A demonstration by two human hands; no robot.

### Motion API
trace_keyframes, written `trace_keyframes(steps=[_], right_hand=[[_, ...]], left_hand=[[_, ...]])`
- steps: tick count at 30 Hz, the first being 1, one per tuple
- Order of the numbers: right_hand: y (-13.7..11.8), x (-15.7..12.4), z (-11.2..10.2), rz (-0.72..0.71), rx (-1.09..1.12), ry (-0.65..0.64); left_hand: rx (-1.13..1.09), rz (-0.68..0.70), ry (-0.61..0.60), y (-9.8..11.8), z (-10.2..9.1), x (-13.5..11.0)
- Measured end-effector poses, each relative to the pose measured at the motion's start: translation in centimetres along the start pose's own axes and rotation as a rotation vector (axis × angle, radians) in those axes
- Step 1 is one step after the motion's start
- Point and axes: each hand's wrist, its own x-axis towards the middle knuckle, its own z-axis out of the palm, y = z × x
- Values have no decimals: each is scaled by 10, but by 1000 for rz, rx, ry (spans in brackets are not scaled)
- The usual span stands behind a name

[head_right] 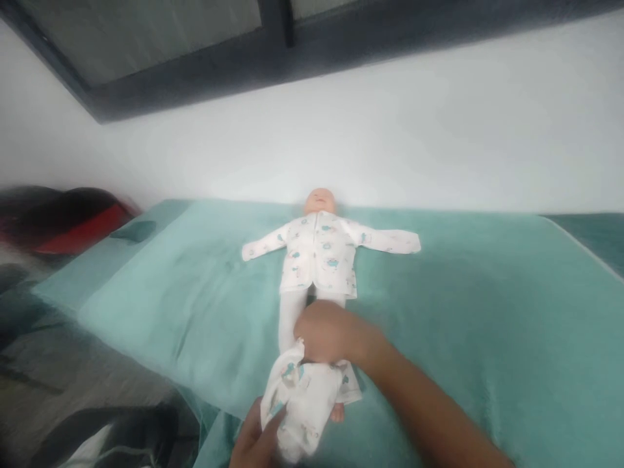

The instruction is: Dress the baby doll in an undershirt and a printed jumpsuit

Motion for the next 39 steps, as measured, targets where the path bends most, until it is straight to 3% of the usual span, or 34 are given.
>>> trace_keyframes(steps=[8, 12, 19, 26, 30, 33, 39], right_hand=[[-2, 1, -8, -49, 48, 28], [0, 1, -9, -37, 50, 48], [2, 2, -15, -44, 110, 29], [5, -3, -33, -65, 282, -62], [3, -4, -37, -10, 400, -76], [1, -1, -33, -5, 375, -52], [-2, 4, -22, -14, 299, 33]], left_hand=[[131, 127, 92, 20, 6, 2], [70, 146, 43, 27, 7, -2], [-230, -19, -82, 21, -1, 18], [-94, 174, -96, 40, -8, 44], [-73, 138, -115, 55, -7, 43], [-108, 72, -183, 58, -12, 42], [-19, 49, -503, 68, -38, 60]])
